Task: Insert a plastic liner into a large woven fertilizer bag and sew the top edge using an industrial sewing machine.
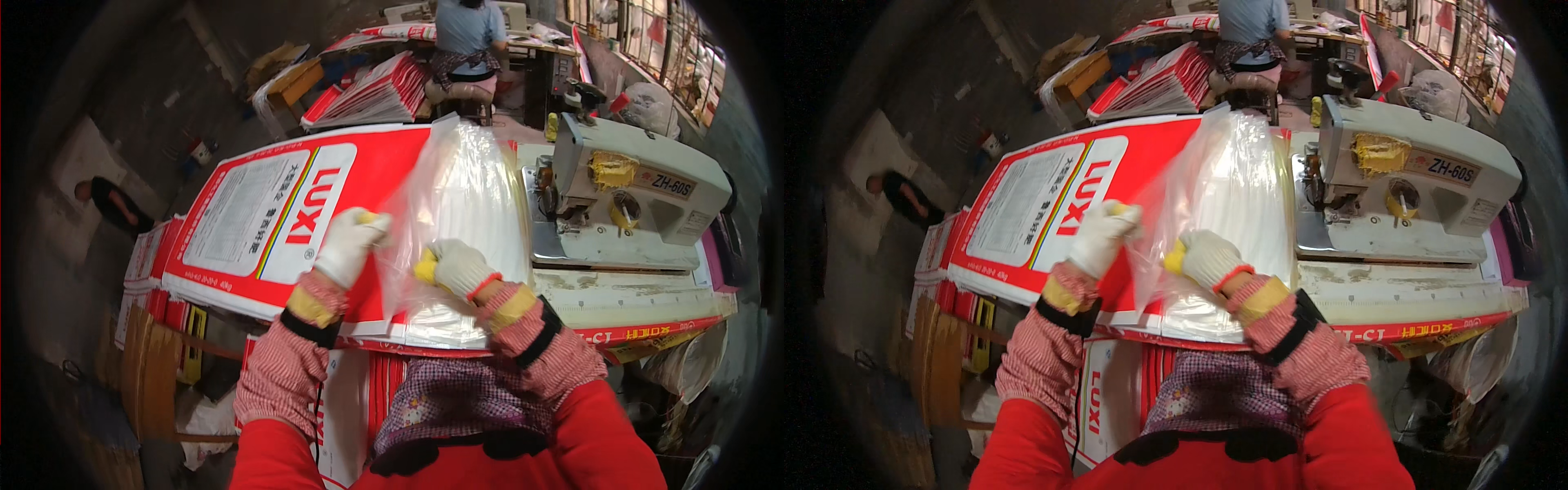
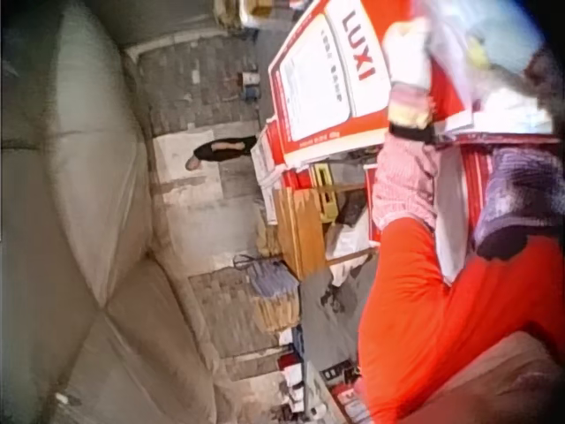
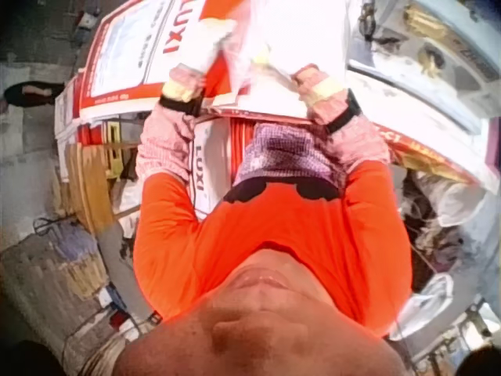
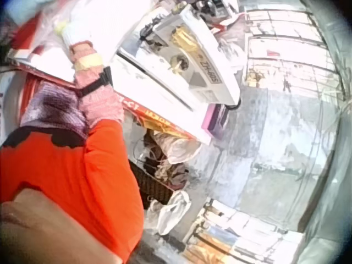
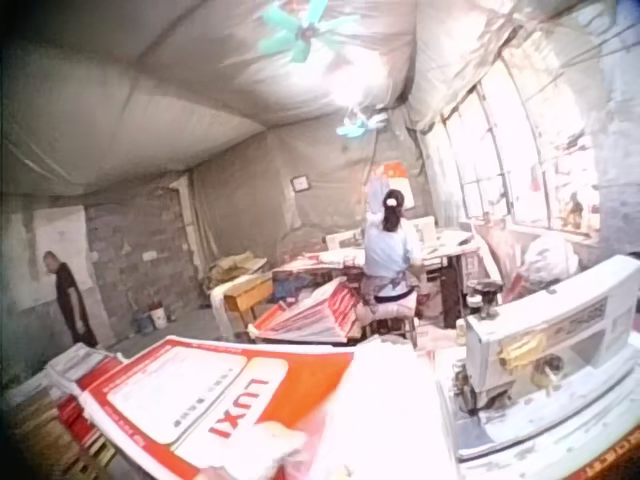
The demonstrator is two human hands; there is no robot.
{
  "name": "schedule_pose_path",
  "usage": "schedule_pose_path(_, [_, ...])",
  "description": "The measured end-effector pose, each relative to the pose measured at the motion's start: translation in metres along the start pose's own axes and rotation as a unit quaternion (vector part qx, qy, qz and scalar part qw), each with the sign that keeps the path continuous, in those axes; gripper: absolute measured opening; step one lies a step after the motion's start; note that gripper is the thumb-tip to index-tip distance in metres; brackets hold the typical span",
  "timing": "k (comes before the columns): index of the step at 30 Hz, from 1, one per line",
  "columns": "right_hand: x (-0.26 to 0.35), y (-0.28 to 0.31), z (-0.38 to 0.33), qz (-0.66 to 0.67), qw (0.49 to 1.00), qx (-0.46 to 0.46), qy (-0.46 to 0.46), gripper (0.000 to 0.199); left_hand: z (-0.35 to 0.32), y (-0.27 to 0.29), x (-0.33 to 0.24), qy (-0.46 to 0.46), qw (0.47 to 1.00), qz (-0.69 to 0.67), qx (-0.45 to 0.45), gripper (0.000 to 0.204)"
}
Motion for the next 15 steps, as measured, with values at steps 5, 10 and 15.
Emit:
schedule_pose_path(5, [0.004,0.004,-0.004,-0.184,0.980,-0.070,-0.037,0.024,-0.004,0.020,-0.007,-0.054,0.995,-0.034,-0.080,0.020])
schedule_pose_path(10, [0.046,-0.061,0.003,-0.168,0.948,0.134,0.236,0.020,-0.033,0.007,-0.056,-0.057,0.997,0.001,-0.052,0.012])
schedule_pose_path(15, [0.061,-0.102,-0.037,-0.044,0.835,0.216,0.505,0.020,-0.095,0.018,-0.062,-0.023,0.999,0.010,-0.044,0.014])
Point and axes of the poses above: each hand's wrist, its own z-axis towards the middle knuckle, its own y-axis out of the back of the hand, x = y × z, the point moved 1 cm from there along z, towards the middle knuckle, and after that the axes turned 2 degrees about -z, right-handed, at the moved point
